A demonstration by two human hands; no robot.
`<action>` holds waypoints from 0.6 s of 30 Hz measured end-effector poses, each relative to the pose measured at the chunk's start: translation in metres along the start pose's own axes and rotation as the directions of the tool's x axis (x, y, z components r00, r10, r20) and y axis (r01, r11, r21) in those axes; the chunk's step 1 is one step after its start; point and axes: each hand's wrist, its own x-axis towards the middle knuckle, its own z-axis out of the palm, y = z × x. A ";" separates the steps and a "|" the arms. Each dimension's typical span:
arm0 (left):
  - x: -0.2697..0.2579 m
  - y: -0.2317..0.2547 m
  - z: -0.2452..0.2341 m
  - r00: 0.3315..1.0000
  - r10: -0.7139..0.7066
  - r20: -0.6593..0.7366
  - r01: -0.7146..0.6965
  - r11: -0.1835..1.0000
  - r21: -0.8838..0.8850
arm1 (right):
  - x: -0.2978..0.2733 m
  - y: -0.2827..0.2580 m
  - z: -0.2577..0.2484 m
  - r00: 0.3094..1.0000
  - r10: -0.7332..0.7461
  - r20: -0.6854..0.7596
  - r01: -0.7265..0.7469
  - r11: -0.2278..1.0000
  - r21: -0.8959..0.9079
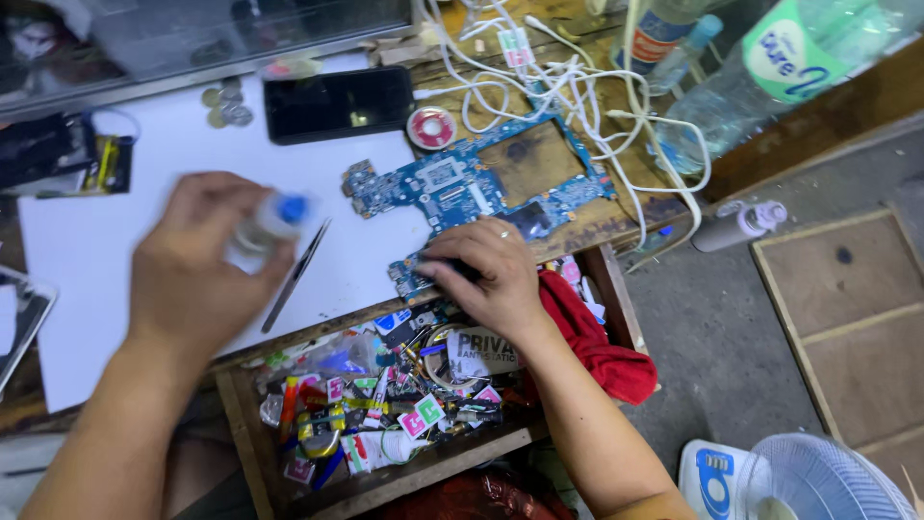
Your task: The person uses a soldering iron and tweezers to solder a small component onto a blue circuit board. They then use a brush to clean the soldered area with a liquid from a bottle.
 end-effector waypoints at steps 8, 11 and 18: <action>-0.016 0.043 -0.005 0.954 0.178 0.243 -0.241 0.934 0.263 | -0.003 0.002 0.007 0.997 0.027 -0.073 -0.030 0.999 -0.040; -0.019 0.045 -0.003 0.947 0.192 0.256 -0.266 0.917 0.297 | -0.006 0.002 0.006 0.997 0.038 -0.073 -0.040 0.999 -0.026; -0.023 0.047 -0.001 0.947 0.196 0.253 -0.283 0.881 0.380 | -0.008 0.005 0.007 0.996 -0.009 -0.089 0.005 0.999 -0.045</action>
